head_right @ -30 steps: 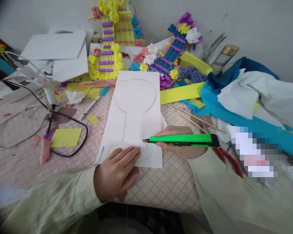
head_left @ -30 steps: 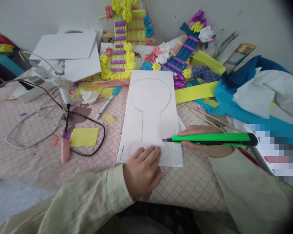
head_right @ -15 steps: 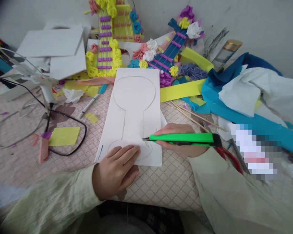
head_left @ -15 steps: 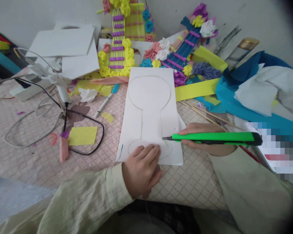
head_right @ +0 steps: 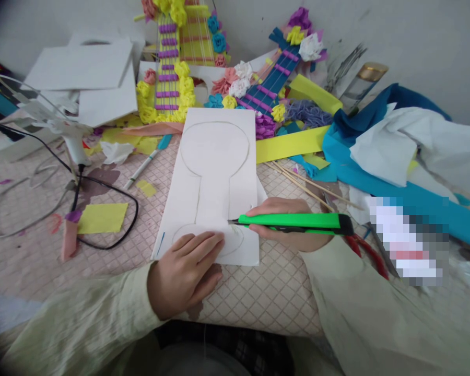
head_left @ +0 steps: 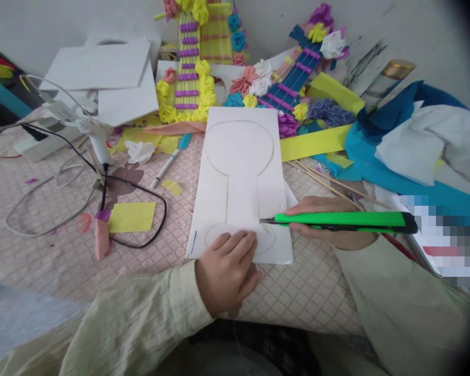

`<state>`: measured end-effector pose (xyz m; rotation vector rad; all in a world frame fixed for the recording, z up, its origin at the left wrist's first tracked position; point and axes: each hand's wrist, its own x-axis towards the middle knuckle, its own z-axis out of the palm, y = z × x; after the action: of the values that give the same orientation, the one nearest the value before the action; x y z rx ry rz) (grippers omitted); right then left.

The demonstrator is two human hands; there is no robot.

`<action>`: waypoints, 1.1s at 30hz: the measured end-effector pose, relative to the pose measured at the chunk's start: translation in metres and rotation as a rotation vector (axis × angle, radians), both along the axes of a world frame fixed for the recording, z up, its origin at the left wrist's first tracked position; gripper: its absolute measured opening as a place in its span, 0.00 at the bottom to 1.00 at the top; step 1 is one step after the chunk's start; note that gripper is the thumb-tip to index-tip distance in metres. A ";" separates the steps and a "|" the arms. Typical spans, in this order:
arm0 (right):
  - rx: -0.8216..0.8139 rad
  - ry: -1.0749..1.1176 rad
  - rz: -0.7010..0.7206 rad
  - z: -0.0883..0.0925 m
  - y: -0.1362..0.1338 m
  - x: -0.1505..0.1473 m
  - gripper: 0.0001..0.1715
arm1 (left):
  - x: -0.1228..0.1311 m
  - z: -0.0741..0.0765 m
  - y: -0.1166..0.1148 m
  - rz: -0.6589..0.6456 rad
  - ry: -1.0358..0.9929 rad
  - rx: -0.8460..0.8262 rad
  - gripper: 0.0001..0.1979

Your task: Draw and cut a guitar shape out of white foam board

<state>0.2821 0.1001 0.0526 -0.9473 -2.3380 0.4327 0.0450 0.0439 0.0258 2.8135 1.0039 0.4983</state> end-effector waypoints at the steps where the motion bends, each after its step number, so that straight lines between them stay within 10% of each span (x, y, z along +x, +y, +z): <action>1: -0.004 -0.004 -0.001 0.000 0.000 0.000 0.08 | 0.000 0.000 0.000 0.001 -0.001 0.001 0.20; 33: -0.068 -0.163 0.041 0.010 -0.001 0.005 0.12 | 0.014 -0.007 0.000 0.074 0.036 -0.065 0.22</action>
<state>0.2868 0.0989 0.0627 -1.0012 -2.5075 0.4693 0.0592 0.0442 0.0188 2.7456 1.1138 0.4161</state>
